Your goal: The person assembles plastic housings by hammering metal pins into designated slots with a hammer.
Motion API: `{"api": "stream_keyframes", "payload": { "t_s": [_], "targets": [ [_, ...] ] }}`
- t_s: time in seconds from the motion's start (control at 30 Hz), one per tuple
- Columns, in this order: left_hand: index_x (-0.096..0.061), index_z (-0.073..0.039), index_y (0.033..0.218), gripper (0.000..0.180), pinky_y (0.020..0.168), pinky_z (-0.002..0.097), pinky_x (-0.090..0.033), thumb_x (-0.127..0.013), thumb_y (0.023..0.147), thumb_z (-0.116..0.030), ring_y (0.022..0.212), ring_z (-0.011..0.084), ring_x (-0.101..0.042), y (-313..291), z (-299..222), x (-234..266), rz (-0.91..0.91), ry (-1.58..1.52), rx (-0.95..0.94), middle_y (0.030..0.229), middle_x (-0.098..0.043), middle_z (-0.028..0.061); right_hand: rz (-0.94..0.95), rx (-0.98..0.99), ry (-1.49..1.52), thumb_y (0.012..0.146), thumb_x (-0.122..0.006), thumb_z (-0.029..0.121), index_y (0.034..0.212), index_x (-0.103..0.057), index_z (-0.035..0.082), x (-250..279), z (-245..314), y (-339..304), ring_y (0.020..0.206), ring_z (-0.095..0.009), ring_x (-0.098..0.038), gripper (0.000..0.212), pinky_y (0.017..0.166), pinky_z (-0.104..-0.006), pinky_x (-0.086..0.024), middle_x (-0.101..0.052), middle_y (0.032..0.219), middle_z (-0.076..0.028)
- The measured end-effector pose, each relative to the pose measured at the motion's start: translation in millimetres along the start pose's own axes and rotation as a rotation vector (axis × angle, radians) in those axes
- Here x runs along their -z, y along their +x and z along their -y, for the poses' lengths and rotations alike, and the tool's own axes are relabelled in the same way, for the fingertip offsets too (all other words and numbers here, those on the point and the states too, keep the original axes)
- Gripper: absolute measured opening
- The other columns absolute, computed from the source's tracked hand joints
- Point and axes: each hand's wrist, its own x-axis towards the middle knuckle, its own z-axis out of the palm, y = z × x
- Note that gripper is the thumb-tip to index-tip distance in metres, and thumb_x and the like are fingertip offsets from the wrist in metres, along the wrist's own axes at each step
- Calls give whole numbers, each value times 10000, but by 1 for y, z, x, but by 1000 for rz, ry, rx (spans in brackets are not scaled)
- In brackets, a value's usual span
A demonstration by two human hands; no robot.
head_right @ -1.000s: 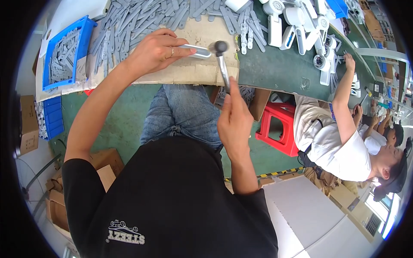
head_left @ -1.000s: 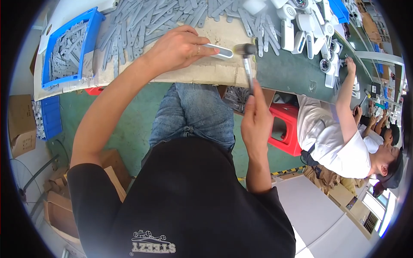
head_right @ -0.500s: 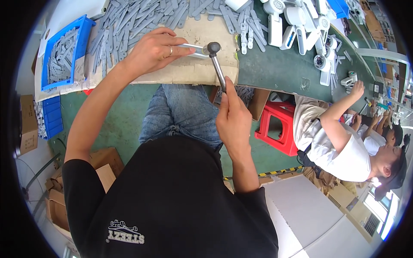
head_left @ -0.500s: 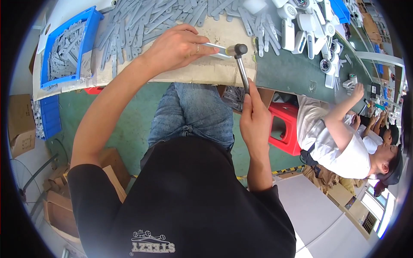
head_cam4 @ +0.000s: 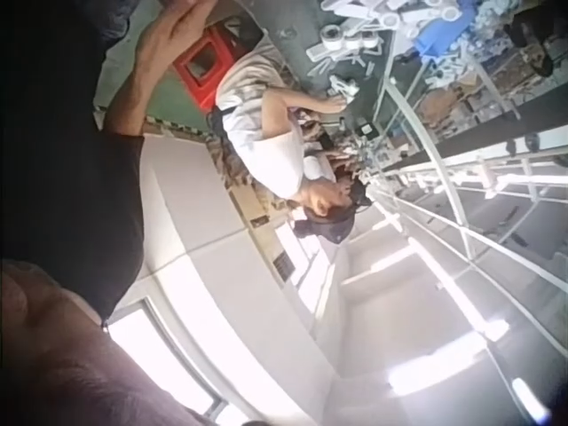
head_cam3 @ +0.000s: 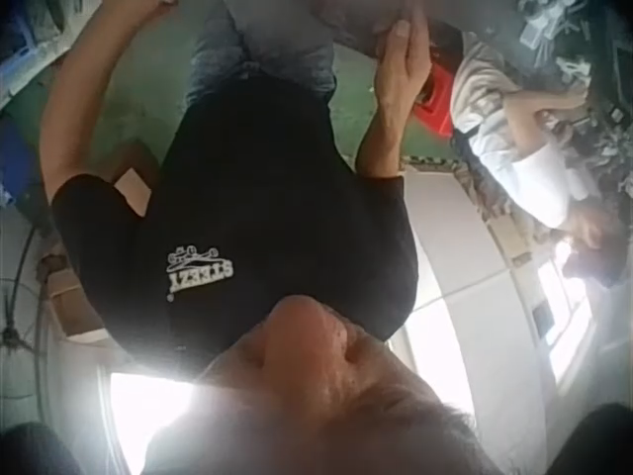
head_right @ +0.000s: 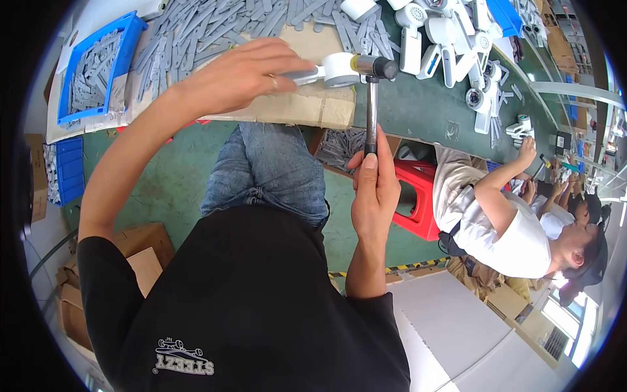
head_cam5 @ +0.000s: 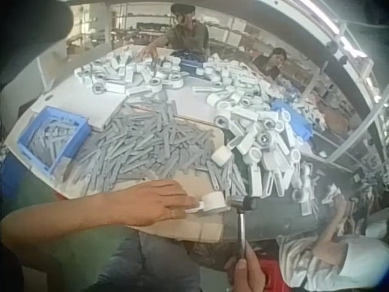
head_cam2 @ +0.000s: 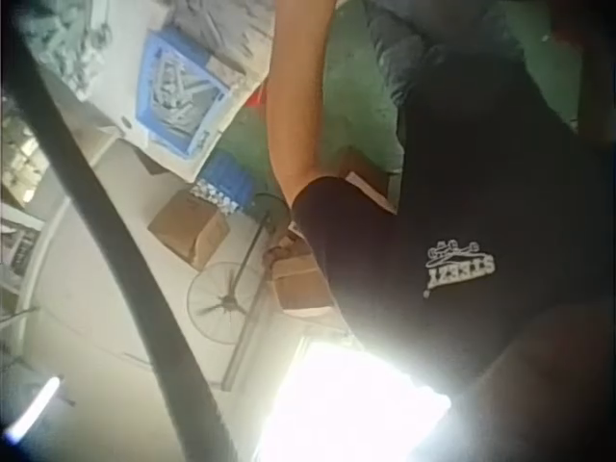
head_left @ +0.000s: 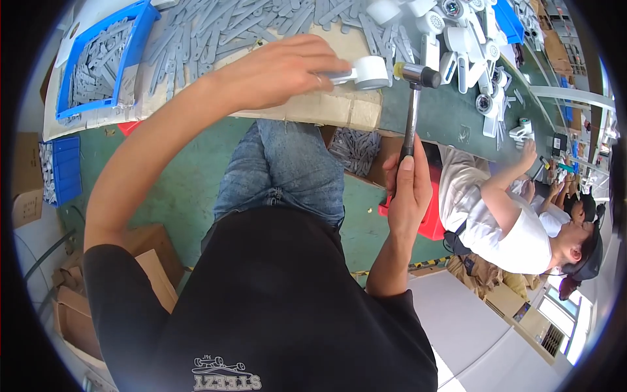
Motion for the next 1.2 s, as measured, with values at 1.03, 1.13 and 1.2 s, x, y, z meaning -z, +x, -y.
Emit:
{"api": "stream_keyframes", "payload": {
  "t_s": [1.03,1.13,1.2],
  "targets": [
    [-640,-100,1362,525,972,408,-552,-789,858,-93,1030,292,-672,-44,-27,-54,-317,-285,578,1066,-745,103,-29,380,-508,1015,-551,47,1415,-560,9,-27,18,-8,809,-328,-684,402,702,-396,-527,-674,960,-194],
    [-459,-127,1521,757,981,410,-539,-812,851,-129,1076,280,-657,-39,-34,-57,-415,-542,787,1109,-752,82,110,274,-686,999,-552,21,1419,-559,21,-42,-2,9,773,-355,-673,420,669,-413,-526,-665,930,-186],
    [-398,-130,1551,820,976,403,-541,-819,848,-139,1098,274,-648,-38,-31,-59,-389,-516,801,1126,-752,68,103,235,-701,987,-557,12,1431,-552,56,-33,21,2,749,-374,-658,446,647,-434,-514,-663,914,-185]
  ]
}}
